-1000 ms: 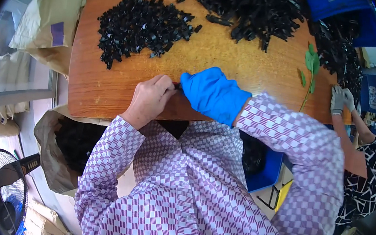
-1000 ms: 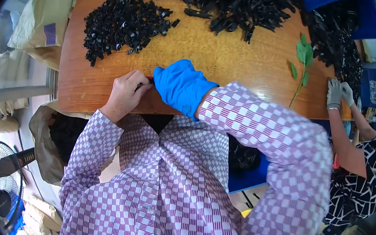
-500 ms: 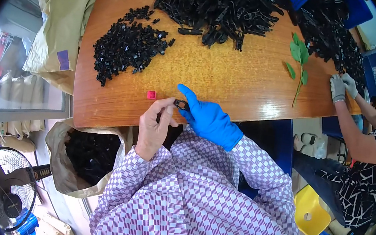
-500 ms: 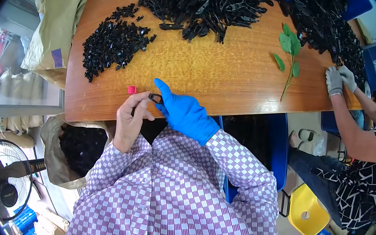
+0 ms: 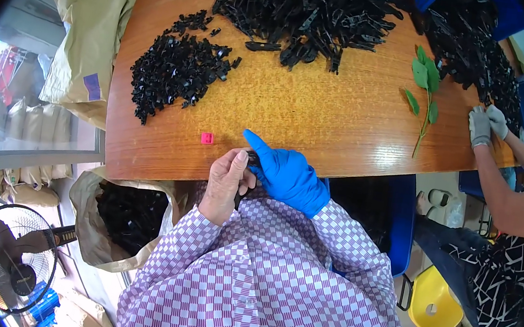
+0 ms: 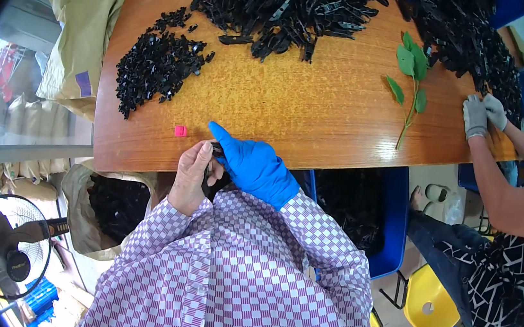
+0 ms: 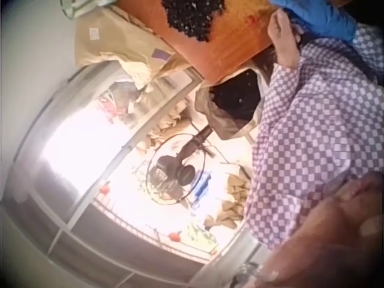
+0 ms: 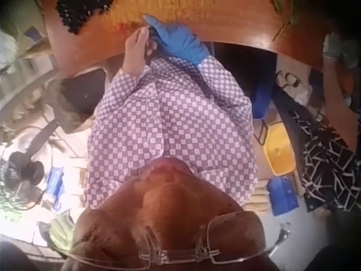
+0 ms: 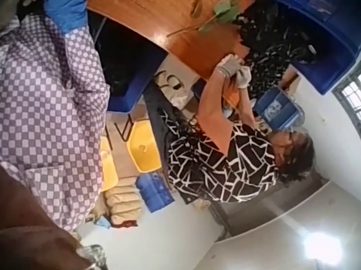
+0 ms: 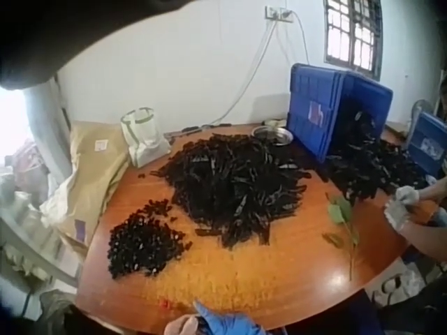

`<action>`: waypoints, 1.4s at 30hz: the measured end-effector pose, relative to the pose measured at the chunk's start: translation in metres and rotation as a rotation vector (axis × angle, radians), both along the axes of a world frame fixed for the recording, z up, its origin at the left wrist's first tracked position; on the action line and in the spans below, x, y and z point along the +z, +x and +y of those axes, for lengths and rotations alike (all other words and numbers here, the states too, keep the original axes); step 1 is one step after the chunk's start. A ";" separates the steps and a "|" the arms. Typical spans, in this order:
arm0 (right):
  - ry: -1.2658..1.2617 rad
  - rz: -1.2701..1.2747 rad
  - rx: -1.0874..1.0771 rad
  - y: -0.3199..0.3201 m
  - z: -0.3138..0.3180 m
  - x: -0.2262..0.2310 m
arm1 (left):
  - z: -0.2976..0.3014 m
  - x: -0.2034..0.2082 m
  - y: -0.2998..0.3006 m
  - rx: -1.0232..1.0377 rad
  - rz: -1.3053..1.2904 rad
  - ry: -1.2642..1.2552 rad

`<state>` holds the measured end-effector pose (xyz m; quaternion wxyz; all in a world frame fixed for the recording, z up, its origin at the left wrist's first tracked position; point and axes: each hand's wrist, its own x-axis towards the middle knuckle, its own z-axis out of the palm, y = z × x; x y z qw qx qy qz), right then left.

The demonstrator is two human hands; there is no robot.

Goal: Manually assemble small black plastic components at a production workbench.

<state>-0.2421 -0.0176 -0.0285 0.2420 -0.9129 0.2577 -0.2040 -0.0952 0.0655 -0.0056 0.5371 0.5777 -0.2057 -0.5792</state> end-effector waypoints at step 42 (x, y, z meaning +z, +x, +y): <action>0.749 -0.085 -0.166 0.056 -0.078 0.039 | -0.049 0.000 0.152 -0.169 -1.458 -0.086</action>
